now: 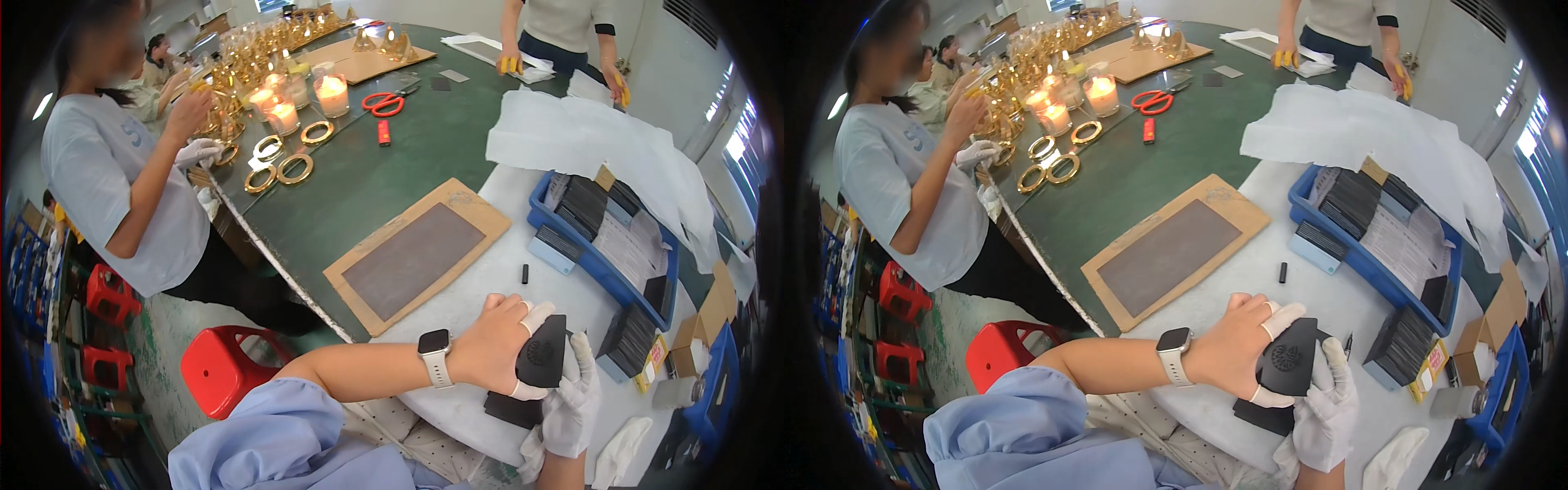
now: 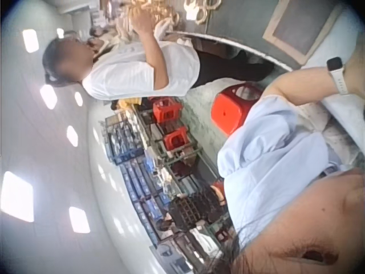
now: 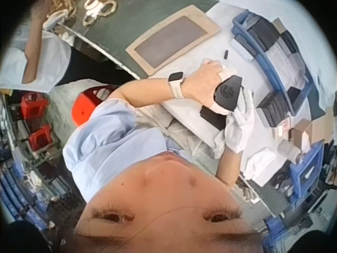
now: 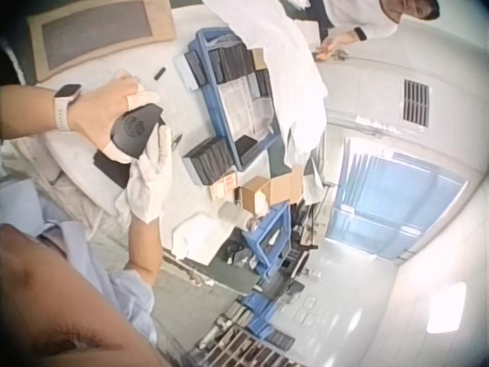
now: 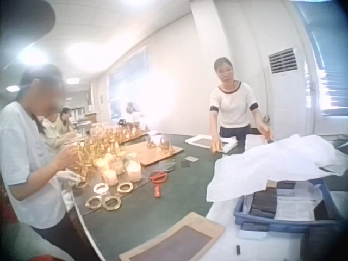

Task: The person cleans the surface of small black rectangular electronic devices using a white cloth. They wipe the top and sides of each unit, then place it into a blue bin. The person also uses a black marker to write on the top of one of the devices before stacking it.

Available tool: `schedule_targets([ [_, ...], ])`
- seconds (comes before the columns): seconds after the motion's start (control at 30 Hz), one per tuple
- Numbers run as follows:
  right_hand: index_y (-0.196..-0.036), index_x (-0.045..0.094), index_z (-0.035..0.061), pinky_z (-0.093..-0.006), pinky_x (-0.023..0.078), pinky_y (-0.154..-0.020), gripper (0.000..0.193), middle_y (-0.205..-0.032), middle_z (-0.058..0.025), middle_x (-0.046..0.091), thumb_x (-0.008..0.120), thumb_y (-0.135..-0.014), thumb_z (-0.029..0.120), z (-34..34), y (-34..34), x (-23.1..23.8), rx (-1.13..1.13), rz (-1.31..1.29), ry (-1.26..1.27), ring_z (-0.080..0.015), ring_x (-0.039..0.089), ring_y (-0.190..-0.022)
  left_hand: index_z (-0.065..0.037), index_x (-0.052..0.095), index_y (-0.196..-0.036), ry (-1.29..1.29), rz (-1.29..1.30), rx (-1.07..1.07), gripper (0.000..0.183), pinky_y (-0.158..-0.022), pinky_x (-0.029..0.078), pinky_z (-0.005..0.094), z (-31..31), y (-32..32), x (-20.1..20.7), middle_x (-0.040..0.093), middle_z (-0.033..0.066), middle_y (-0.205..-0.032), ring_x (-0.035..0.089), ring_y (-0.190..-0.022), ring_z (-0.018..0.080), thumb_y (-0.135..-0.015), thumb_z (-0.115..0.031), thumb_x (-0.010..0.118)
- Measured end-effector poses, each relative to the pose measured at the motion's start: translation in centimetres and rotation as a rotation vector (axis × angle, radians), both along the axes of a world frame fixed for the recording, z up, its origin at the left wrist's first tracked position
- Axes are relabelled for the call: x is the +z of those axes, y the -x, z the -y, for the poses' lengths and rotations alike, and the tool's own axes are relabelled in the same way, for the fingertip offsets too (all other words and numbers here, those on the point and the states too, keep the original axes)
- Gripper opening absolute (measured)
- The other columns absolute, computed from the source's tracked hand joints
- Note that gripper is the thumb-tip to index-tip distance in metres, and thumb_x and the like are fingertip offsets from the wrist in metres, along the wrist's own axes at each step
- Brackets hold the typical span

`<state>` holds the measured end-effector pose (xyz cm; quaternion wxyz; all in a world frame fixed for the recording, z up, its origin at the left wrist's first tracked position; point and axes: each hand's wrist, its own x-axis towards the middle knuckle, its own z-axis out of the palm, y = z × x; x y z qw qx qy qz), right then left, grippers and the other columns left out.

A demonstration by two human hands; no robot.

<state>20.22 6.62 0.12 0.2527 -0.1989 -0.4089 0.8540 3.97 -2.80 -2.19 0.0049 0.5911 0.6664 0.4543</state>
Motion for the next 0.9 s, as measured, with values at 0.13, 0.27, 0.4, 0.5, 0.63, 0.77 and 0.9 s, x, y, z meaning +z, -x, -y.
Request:
schedule_targets([
  [0.13,-0.142,0.034,-0.0026,-0.0331,0.051,-0.093,0.065,-0.14,-0.0228,0.047,0.057,-0.081,-0.009,-0.3,-0.2,-0.1,0.012,-0.051,0.093,-0.0264,0.056,-0.12,0.006,0.044,-0.131,0.01,0.013,-0.036,0.102,-0.085,0.028,0.0372,-0.1,0.1,0.0,0.054,0.0131,-0.104,0.049,-0.091,0.0257,-0.059,-0.056,0.081],
  [0.27,-0.141,0.036,-0.0026,-0.0332,0.049,-0.096,0.063,-0.137,-0.02,0.05,0.058,-0.082,-0.007,-0.4,-0.1,-0.1,0.012,-0.043,0.088,-0.0251,0.054,-0.121,0.006,0.044,-0.131,0.037,-0.013,-0.072,0.103,-0.084,0.028,0.037,0.1,-0.3,0.2,0.054,0.0125,-0.102,0.049,-0.09,0.0251,-0.059,-0.056,0.082],
  [0.4,-0.141,0.037,-0.0032,-0.0346,0.047,-0.1,0.063,-0.137,-0.0189,0.05,0.062,-0.082,-0.002,-0.8,0.1,-0.8,-0.023,-0.018,0.049,-0.025,0.053,-0.123,0.006,0.044,-0.131,-0.018,-0.02,-0.088,0.103,-0.083,0.028,0.0367,0.0,-1.0,-0.4,0.053,0.0116,-0.099,0.049,-0.088,0.0251,-0.058,-0.056,0.082],
  [0.5,-0.141,0.035,-0.004,-0.0359,0.045,-0.102,0.07,-0.137,-0.0189,0.049,0.069,-0.08,0.006,-0.6,0.3,-1.0,-0.047,0.028,0.0,-0.0255,0.052,-0.124,0.007,0.045,-0.13,0.0,-0.042,-0.068,0.102,-0.083,0.029,0.0365,-0.1,-0.9,-0.4,0.053,0.0114,-0.098,0.049,-0.087,0.0251,-0.058,-0.056,0.081],
  [0.63,-0.142,0.033,-0.0041,-0.0365,0.045,-0.103,0.073,-0.138,-0.0195,0.048,0.069,-0.08,0.007,-0.6,0.2,-1.0,-0.034,0.039,-0.01,-0.0266,0.052,-0.124,0.007,0.046,-0.129,0.02,-0.04,-0.032,0.102,-0.082,0.029,0.0365,-0.2,-0.5,-0.3,0.053,0.0115,-0.099,0.048,-0.088,0.0248,-0.058,-0.057,0.081],
  [0.77,-0.141,0.032,-0.0049,-0.0365,0.045,-0.103,0.074,-0.139,-0.0203,0.047,0.07,-0.079,0.008,-0.3,-0.2,-0.3,-0.008,0.071,-0.049,-0.0278,0.051,-0.125,0.006,0.045,-0.13,0.016,-0.053,-0.003,0.102,-0.082,0.029,0.0365,-0.1,-0.2,-0.2,0.053,0.0113,-0.098,0.048,-0.088,0.0245,-0.059,-0.057,0.081],
  [0.9,-0.139,0.038,-0.0022,-0.0352,0.049,-0.098,0.061,-0.136,-0.0197,0.051,0.059,-0.082,-0.007,-0.3,-0.1,-0.3,-0.009,-0.038,0.058,-0.0266,0.055,-0.121,0.006,0.044,-0.131,0.002,-0.03,-0.041,0.103,-0.083,0.029,0.0368,-0.1,-0.2,-0.2,0.053,0.0108,-0.098,0.048,-0.088,0.0246,-0.058,-0.057,0.081],
])
